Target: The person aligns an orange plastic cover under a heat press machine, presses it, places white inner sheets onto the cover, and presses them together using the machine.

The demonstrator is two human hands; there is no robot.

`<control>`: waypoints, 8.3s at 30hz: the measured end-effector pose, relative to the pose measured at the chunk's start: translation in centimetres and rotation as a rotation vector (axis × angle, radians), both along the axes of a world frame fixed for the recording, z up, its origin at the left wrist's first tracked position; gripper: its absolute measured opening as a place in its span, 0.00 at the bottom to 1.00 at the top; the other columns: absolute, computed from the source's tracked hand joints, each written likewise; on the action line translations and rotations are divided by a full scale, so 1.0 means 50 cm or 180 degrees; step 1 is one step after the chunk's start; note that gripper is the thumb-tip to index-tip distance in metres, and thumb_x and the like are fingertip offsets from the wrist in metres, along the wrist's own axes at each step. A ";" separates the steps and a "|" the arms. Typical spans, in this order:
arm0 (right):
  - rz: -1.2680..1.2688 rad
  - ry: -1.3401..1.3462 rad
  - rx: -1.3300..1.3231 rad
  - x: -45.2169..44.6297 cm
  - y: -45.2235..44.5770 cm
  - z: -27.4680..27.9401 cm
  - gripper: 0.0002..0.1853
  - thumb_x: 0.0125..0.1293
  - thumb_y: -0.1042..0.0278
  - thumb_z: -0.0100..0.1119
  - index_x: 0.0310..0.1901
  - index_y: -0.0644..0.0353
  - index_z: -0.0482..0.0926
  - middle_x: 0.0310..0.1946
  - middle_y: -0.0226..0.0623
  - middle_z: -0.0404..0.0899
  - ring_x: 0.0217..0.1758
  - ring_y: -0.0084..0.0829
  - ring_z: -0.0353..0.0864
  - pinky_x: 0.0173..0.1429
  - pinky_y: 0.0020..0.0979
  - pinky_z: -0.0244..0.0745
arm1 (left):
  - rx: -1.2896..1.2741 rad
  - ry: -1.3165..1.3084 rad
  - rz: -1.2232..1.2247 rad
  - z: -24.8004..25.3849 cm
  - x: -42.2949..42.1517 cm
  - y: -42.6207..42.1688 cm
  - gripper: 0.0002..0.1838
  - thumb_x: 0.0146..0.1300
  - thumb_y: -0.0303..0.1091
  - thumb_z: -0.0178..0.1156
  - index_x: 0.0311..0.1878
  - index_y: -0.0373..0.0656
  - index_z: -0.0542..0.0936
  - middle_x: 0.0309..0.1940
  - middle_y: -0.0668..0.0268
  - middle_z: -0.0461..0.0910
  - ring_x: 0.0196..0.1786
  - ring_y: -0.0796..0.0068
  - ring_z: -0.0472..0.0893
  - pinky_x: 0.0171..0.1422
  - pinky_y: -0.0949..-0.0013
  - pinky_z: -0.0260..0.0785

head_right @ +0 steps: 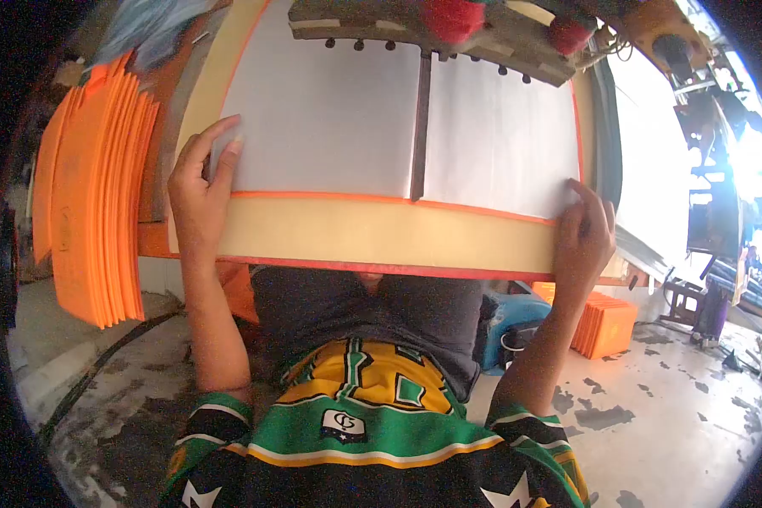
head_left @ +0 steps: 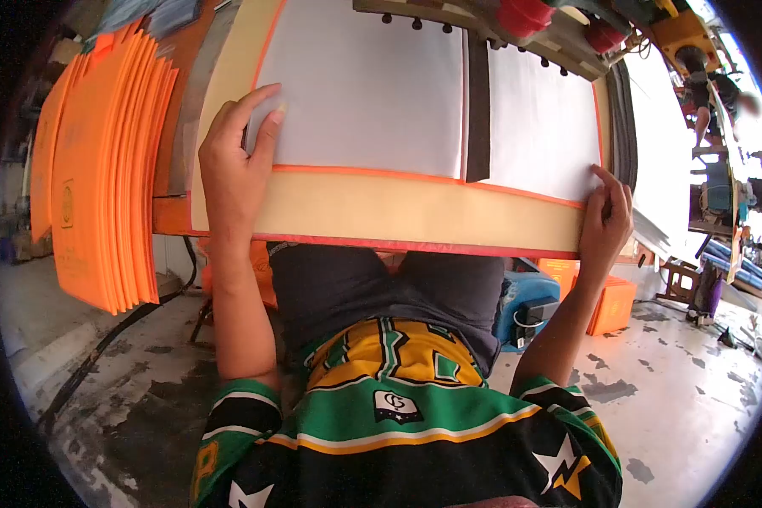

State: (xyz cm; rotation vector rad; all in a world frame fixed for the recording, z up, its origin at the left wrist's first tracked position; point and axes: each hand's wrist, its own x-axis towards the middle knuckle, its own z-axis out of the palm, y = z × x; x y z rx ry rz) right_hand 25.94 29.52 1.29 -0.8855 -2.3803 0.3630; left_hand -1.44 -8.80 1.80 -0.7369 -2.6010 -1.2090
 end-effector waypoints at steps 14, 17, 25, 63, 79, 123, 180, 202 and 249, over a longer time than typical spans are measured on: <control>-0.0033 0.0042 -0.0077 0.000 -0.002 0.000 0.16 0.76 0.76 0.57 0.58 0.59 0.92 0.46 0.44 0.88 0.45 0.42 0.88 0.53 0.42 0.82 | 0.0094 0.0095 -0.0100 -0.015 -0.009 -0.004 0.16 0.81 0.33 0.69 0.68 0.43 0.89 0.53 0.57 0.91 0.53 0.64 0.88 0.60 0.64 0.78; 0.0197 0.0091 0.0133 0.006 0.009 -0.007 0.16 0.76 0.77 0.57 0.58 0.60 0.92 0.45 0.43 0.88 0.45 0.39 0.87 0.52 0.40 0.82 | 0.0128 0.0077 -0.0108 -0.012 -0.007 -0.002 0.16 0.81 0.33 0.69 0.68 0.43 0.89 0.53 0.57 0.91 0.53 0.64 0.88 0.60 0.64 0.77; 0.0029 0.0085 -0.0174 0.002 -0.007 0.006 0.17 0.77 0.77 0.58 0.59 0.59 0.92 0.38 0.41 0.82 0.38 0.35 0.81 0.46 0.38 0.77 | 0.0103 0.0167 -0.0109 -0.011 -0.009 -0.005 0.16 0.81 0.33 0.68 0.67 0.43 0.89 0.52 0.57 0.91 0.50 0.67 0.87 0.57 0.64 0.77; 0.0122 0.0158 -0.0012 0.009 0.002 -0.004 0.18 0.77 0.78 0.58 0.60 0.57 0.93 0.37 0.37 0.79 0.36 0.29 0.77 0.44 0.35 0.75 | 0.0147 0.0154 -0.0104 -0.016 -0.009 0.000 0.16 0.82 0.34 0.68 0.67 0.42 0.89 0.50 0.58 0.90 0.43 0.70 0.83 0.51 0.65 0.75; 0.0077 0.0174 -0.0047 0.008 -0.001 -0.002 0.17 0.78 0.78 0.58 0.60 0.57 0.93 0.35 0.35 0.76 0.35 0.25 0.75 0.42 0.32 0.72 | 0.0147 0.0183 -0.0042 -0.017 -0.013 0.001 0.15 0.81 0.33 0.67 0.66 0.41 0.89 0.54 0.53 0.91 0.55 0.56 0.90 0.62 0.59 0.80; 0.0211 0.0298 -0.0051 0.013 0.007 -0.007 0.18 0.78 0.78 0.57 0.61 0.60 0.91 0.39 0.40 0.80 0.39 0.32 0.79 0.47 0.36 0.77 | 0.0027 -0.0120 -0.0028 -0.007 -0.010 0.003 0.16 0.82 0.32 0.67 0.68 0.43 0.89 0.52 0.57 0.90 0.49 0.67 0.86 0.56 0.64 0.77; 0.1478 -0.0503 0.0321 -0.089 -0.172 0.021 0.17 0.77 0.66 0.67 0.64 0.55 0.89 0.68 0.44 0.84 0.73 0.51 0.79 0.79 0.53 0.72 | -0.0729 0.0579 -0.1361 -0.017 0.196 0.150 0.27 0.79 0.44 0.64 0.77 0.46 0.82 0.80 0.62 0.77 0.84 0.61 0.73 0.92 0.46 0.59; 0.1414 -0.0611 0.0361 -0.084 -0.168 0.021 0.17 0.80 0.64 0.65 0.65 0.57 0.89 0.69 0.47 0.85 0.74 0.51 0.79 0.80 0.53 0.71 | -0.0709 0.0643 -0.1370 -0.019 0.196 0.151 0.27 0.77 0.44 0.67 0.74 0.44 0.83 0.78 0.61 0.79 0.82 0.62 0.74 0.90 0.47 0.61; 0.0201 -0.0260 0.0321 0.007 -0.061 0.006 0.16 0.85 0.72 0.57 0.64 0.69 0.87 0.70 0.58 0.85 0.75 0.56 0.82 0.81 0.53 0.74 | -0.1492 0.0306 -0.1509 0.021 0.037 -0.129 0.42 0.83 0.72 0.48 0.84 0.51 0.78 0.87 0.66 0.72 0.90 0.58 0.68 0.90 0.32 0.56</control>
